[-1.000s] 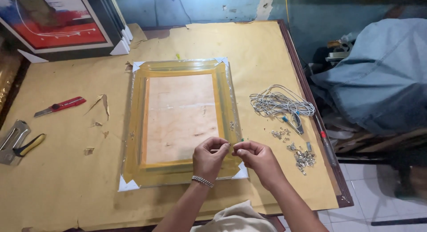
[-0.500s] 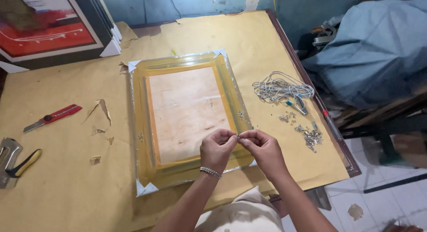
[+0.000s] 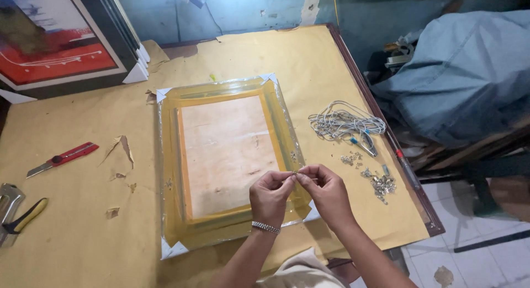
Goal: Attaching metal clips to the back of a picture frame using a manual tool to secure the backing.
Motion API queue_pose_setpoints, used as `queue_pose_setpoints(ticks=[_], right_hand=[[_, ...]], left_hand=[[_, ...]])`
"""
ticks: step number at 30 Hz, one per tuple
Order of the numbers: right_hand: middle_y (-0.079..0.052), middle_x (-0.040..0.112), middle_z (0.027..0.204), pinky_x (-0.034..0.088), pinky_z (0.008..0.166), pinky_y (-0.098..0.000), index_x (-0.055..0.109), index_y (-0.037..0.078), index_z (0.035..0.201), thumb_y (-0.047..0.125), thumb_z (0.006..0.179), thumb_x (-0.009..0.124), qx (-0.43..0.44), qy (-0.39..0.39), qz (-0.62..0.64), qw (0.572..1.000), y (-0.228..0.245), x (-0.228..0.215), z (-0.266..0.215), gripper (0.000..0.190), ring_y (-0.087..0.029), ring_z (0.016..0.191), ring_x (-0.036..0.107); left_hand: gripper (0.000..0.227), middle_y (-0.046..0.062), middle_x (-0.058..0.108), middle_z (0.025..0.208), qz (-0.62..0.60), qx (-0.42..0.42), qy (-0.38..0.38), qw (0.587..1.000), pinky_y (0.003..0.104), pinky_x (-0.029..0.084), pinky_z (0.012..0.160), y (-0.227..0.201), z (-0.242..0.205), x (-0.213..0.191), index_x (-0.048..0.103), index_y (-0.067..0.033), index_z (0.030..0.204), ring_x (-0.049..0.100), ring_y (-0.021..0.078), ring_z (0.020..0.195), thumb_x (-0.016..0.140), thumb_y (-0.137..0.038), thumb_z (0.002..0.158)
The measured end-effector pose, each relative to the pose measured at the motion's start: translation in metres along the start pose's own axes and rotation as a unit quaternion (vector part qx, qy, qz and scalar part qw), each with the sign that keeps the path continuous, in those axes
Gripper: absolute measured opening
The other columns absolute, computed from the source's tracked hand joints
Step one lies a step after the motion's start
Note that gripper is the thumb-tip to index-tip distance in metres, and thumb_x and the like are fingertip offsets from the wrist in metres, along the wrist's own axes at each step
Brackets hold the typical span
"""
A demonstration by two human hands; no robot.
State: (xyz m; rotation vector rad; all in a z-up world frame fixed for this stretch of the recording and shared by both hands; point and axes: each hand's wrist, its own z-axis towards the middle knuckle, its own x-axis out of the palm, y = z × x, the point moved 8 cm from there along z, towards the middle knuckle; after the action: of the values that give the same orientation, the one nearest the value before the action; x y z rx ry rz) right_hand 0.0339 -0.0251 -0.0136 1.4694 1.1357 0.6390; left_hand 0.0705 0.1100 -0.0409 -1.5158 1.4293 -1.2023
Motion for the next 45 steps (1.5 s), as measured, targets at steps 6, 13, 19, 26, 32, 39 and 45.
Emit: queue_pose_setpoints(ticks=[6, 13, 19, 26, 32, 39, 45], right_hand=[[0.001, 0.051, 0.062, 0.038, 0.05, -0.0218, 0.061, 0.009, 0.077, 0.016, 0.079, 0.059, 0.015, 0.023, 0.035, 0.999, 0.011, -0.015, 0.007, 0.007, -0.007, 0.059, 0.046], [0.002, 0.054, 0.071, 0.04, 0.059, -0.0247, 0.055, 0.013, 0.079, 0.025, 0.081, 0.054, 0.042, 0.063, 0.031, 0.997, 0.004, -0.031, 0.015, 0.012, -0.009, 0.065, 0.047], [0.001, 0.052, 0.066, 0.037, 0.059, -0.0248, 0.054, 0.012, 0.074, 0.025, 0.082, 0.049, -0.101, 0.017, -0.08, 0.992, 0.017, -0.043, 0.019, 0.016, -0.01, 0.064, 0.046], [-0.002, 0.05, 0.055, 0.035, 0.051, -0.0313, 0.05, 0.011, 0.064, 0.037, 0.088, 0.033, -0.244, 0.069, -0.243, 0.936, 0.03, -0.032, 0.021, 0.04, -0.017, 0.053, 0.048], [-0.001, 0.06, 0.06, 0.037, 0.053, -0.0322, 0.061, 0.015, 0.069, 0.045, 0.084, 0.031, -0.125, 0.079, -0.33, 0.932, 0.018, -0.056, 0.041, 0.045, -0.018, 0.059, 0.056], [-0.001, 0.053, 0.107, 0.045, 0.078, -0.0429, 0.059, 0.028, 0.095, 0.032, 0.076, 0.059, 0.048, -0.117, -0.544, 0.829, -0.054, -0.205, 0.1, 0.02, -0.028, 0.101, 0.048], [-0.003, 0.064, 0.098, 0.042, 0.067, -0.0367, 0.053, 0.017, 0.103, 0.033, 0.075, 0.064, 0.171, -0.122, -0.406, 0.889, -0.094, -0.252, 0.1, 0.034, -0.026, 0.085, 0.06]], left_hand=[[0.004, 0.006, 0.07, 0.07, -0.045, 0.165, -0.067, 0.983, 0.018, 0.051, 0.055, -0.025, -0.008, 0.021, 0.07, -0.0042, 0.069, 0.06, 0.0074, 0.059, 0.072, -0.003, 0.066], [0.008, 0.005, 0.07, 0.073, 0.037, 0.279, -0.116, 0.953, 0.02, 0.05, 0.056, -0.043, -0.024, 0.042, 0.067, -0.0097, 0.069, 0.062, 0.0085, 0.062, 0.071, -0.004, 0.065], [0.009, 0.003, 0.07, 0.073, 0.051, 0.287, -0.096, 0.952, 0.019, 0.048, 0.053, -0.045, -0.027, 0.053, 0.066, -0.0115, 0.067, 0.058, 0.0068, 0.059, 0.071, -0.004, 0.066], [0.008, 0.005, 0.069, 0.072, -0.01, 0.203, -0.079, 0.976, 0.017, 0.045, 0.046, -0.027, -0.018, 0.049, 0.067, -0.007, 0.067, 0.054, 0.0055, 0.053, 0.073, -0.001, 0.065], [0.008, 0.009, 0.066, 0.068, -0.13, -0.07, -0.138, 0.979, 0.019, 0.042, 0.049, 0.043, 0.001, 0.036, 0.066, -0.0029, 0.073, 0.058, 0.0117, 0.058, 0.072, -0.005, 0.067], [0.005, 0.004, 0.069, 0.077, -0.114, -0.182, -0.15, 0.965, 0.019, 0.03, 0.039, 0.058, -0.005, 0.029, 0.061, -0.01, 0.073, 0.051, 0.0093, 0.055, 0.064, -0.007, 0.072], [0.013, 0.005, 0.07, 0.077, -0.089, -0.206, -0.106, 0.969, 0.021, 0.03, 0.038, 0.071, 0.005, 0.044, 0.052, -0.0144, 0.069, 0.054, 0.0113, 0.055, 0.063, -0.007, 0.072]])
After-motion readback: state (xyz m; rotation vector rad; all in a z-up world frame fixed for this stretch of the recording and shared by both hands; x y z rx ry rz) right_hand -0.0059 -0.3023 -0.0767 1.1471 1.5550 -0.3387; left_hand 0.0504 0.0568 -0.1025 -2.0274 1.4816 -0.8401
